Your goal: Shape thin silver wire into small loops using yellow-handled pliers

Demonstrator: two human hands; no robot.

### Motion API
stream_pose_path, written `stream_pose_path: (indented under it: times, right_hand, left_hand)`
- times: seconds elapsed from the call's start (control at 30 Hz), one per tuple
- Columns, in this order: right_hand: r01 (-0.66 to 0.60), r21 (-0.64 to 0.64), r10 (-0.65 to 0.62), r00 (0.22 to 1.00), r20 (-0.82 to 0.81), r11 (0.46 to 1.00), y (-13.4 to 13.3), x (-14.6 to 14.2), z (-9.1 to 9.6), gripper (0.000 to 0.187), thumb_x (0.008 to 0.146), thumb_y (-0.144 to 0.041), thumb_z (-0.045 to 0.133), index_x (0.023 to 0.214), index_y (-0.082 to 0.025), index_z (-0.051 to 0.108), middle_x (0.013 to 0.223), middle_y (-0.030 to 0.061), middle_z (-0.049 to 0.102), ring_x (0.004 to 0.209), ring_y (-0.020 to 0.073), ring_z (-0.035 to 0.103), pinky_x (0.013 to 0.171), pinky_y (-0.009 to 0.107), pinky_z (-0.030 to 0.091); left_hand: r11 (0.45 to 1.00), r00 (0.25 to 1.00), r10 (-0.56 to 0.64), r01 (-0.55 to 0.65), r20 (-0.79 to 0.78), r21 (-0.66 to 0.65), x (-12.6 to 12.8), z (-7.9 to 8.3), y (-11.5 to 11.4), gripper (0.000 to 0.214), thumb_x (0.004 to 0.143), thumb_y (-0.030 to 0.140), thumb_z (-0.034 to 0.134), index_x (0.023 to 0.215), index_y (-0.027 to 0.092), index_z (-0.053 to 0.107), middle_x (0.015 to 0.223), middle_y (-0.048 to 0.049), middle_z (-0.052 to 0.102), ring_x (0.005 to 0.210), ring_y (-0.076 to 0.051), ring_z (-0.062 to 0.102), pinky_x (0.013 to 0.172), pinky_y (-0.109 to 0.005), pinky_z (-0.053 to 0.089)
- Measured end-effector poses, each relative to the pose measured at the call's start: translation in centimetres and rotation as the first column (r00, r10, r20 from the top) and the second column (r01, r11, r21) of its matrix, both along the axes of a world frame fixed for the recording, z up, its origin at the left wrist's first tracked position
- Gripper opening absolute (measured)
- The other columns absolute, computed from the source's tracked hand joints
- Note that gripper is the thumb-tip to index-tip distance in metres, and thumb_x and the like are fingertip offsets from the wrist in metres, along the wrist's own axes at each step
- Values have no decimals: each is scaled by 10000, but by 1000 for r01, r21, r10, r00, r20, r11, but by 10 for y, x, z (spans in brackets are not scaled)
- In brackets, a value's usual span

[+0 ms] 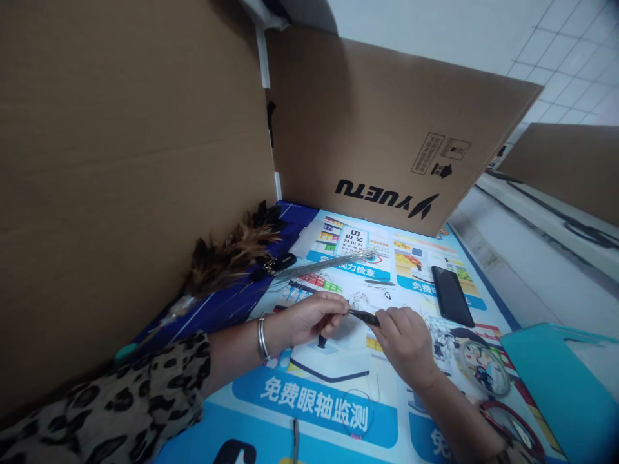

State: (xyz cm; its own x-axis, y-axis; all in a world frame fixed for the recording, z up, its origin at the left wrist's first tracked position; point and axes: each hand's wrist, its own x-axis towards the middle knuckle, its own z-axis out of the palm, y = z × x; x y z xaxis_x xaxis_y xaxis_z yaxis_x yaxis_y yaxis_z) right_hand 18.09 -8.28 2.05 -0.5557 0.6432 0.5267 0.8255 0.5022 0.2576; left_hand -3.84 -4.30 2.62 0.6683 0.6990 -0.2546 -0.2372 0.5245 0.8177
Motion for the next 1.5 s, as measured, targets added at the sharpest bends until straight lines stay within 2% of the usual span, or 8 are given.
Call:
stream_pose_path:
  times: [0.3,0.67,1.1,1.5]
  right_hand:
    - [-23,-6,23,1000,-3,1000,-3,-1,2,201,861,-316,514,965,-161,587,797,79,579,792,198,478,717,342,345]
    - [-32,12,32,999,13,999,-3,-2,-1,212,846,-316,540,970,-152,587,801,72,575,787,193,470,716,342,344]
    - [4,28,-5,999,34,1000,-4,-3,0,221,842,-331,545,971,-156,585,815,75,582,777,194,465,695,347,327]
    - [1,49,-3,999,42,999,-4,-4,0,204,831,-310,561,966,-158,584,803,70,579,771,192,459,700,345,325]
  left_hand:
    - [986,992,122,-119,-21,115,0,-7,1,177,745,268,569,665,137,480,530,43,461,384,-32,362,390,-184,188]
    - [977,983,172,-163,-59,136,2,-7,1,168,747,257,549,655,143,468,535,35,469,381,-37,371,372,-183,178]
    - [953,959,268,-249,-93,170,3,-10,-3,180,755,275,540,661,147,454,567,28,479,419,-43,393,405,-177,236]
    - [945,944,301,-276,-137,174,6,-4,-7,158,761,278,534,696,148,473,573,33,481,422,-41,399,403,-174,243]
